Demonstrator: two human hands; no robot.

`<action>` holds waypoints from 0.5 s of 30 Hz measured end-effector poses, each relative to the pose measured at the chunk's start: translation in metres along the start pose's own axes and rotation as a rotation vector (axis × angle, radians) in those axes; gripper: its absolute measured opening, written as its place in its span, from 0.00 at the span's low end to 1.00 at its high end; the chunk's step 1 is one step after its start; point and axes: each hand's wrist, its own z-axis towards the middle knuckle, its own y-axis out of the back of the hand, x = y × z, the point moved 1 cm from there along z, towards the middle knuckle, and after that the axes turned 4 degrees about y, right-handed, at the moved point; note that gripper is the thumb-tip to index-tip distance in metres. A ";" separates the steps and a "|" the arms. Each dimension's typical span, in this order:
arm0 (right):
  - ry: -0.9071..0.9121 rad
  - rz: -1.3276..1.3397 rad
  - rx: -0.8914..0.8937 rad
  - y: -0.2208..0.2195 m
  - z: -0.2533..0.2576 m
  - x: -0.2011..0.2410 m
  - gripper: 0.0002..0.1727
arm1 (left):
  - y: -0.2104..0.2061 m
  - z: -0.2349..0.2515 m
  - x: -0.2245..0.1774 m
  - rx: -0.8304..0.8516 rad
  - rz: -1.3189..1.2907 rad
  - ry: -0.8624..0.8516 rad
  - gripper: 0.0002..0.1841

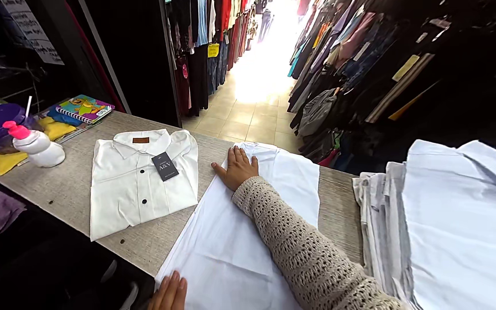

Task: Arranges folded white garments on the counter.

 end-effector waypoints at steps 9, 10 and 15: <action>0.131 0.196 0.001 0.017 -0.021 -0.003 0.42 | 0.013 -0.010 0.049 0.212 -0.804 0.649 0.43; 0.166 0.226 0.015 0.027 -0.033 -0.001 0.40 | 0.010 -0.003 0.048 0.286 -0.883 0.680 0.41; 0.378 0.155 0.186 0.043 -0.144 0.023 0.41 | 0.021 -0.010 0.047 0.647 -0.772 0.756 0.25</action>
